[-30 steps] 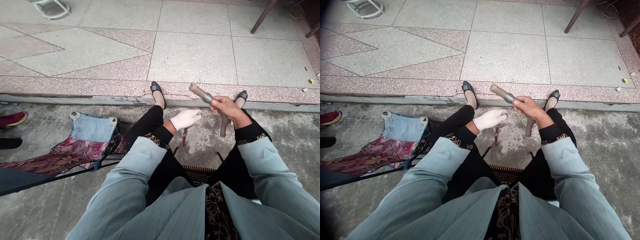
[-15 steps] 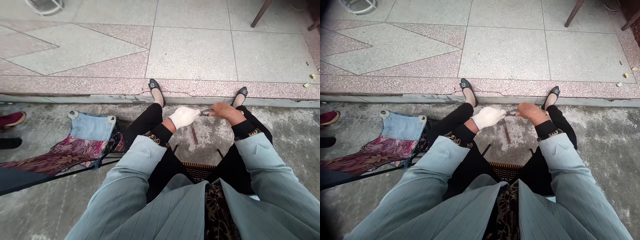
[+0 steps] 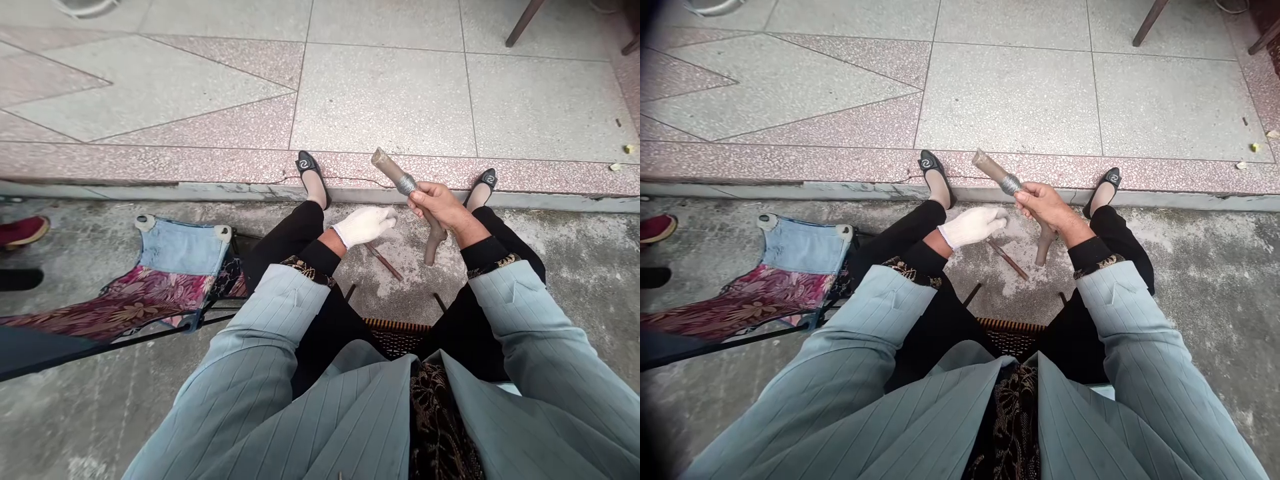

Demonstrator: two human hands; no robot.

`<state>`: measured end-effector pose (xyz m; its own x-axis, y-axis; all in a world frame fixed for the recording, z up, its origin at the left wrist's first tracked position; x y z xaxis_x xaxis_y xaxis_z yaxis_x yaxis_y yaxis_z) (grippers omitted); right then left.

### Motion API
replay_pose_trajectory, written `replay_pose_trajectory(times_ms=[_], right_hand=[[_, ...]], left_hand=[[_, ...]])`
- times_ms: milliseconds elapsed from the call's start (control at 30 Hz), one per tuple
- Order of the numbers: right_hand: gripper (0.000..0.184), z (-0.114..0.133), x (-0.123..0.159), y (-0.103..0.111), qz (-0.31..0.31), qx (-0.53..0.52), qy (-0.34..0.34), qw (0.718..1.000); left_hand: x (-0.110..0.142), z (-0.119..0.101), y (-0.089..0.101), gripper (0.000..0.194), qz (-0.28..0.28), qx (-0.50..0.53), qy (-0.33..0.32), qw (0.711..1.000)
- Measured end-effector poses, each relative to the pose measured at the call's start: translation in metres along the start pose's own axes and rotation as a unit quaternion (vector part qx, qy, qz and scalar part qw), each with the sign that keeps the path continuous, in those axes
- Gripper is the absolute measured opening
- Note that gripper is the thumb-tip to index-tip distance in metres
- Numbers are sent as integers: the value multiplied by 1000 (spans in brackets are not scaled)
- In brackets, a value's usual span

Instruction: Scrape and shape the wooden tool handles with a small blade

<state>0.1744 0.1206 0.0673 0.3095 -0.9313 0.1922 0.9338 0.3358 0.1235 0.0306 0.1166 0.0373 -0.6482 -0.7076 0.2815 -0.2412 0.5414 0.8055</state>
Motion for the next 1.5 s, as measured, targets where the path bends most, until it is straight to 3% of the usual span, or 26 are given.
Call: replay_pose_trajectory(times_ms=[100, 167, 300, 400, 467, 567, 700, 800, 900, 1000, 1133, 1233, 1333, 1433, 1500], right_hand=[[35, -19, -7, 7, -62, 166, -42, 983], [28, -28, -9, 9, -69, 323, -68, 942], [33, -38, -6, -2, 9, 532, -103, 840], [32, -47, 1, -14, 109, 571, -126, 804], [26, -53, 7, -23, 185, 549, -122, 806], [23, -54, 18, -35, 280, 452, -89, 842], [28, -36, 35, -47, 346, 312, -31, 884], [33, -17, 42, -46, 314, 240, -8, 918], [38, -6, 40, -34, 204, 200, -4, 958], [44, -11, 35, -17, 76, 166, -17, 983], [40, -28, 26, 6, -41, 160, -53, 985], [32, -37, 21, 19, -78, 253, -89, 960], [33, -40, 18, 23, -91, 403, -123, 902], [40, -43, 16, 15, -45, 528, -156, 833], [39, -51, 16, 2, 31, 577, -177, 796]], left_hand=[[6, 3, -15, 38, 58, -52, -7, 997], [10, 1, -22, 39, 66, -94, -24, 993], [14, -3, -26, 43, 53, -162, -42, 984], [14, -2, -25, 41, 55, -180, -44, 981], [14, 0, -24, 39, 61, -175, -44, 982], [15, 2, -22, 37, 58, -147, -56, 986], [12, -2, -25, 36, 43, -88, -84, 992], [8, -7, -33, 34, 40, -6, -96, 995], [3, -6, -41, 37, 54, 59, -64, 995], [2, 1, -42, 42, 56, 39, -2, 998], [5, -2, -40, 41, 62, -28, -12, 998], [8, -2, -47, 42, 87, -67, -10, 994], [10, -5, -51, 42, 87, -93, -22, 992], [14, -11, -52, 43, 73, -125, -45, 988], [15, -13, -51, 43, 67, -151, -57, 985]])
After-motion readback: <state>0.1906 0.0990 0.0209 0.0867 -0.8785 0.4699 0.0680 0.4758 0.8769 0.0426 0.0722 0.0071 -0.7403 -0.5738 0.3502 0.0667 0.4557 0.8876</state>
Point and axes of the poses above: each hand's wrist, its own x-axis away from the middle knuckle, its own y-axis out of the back of the hand, z = x × y, the point moved 8 cm from there along -x, towards the middle knuckle, and after that the axes turned 6 degrees about x, right-handed, at the moved point
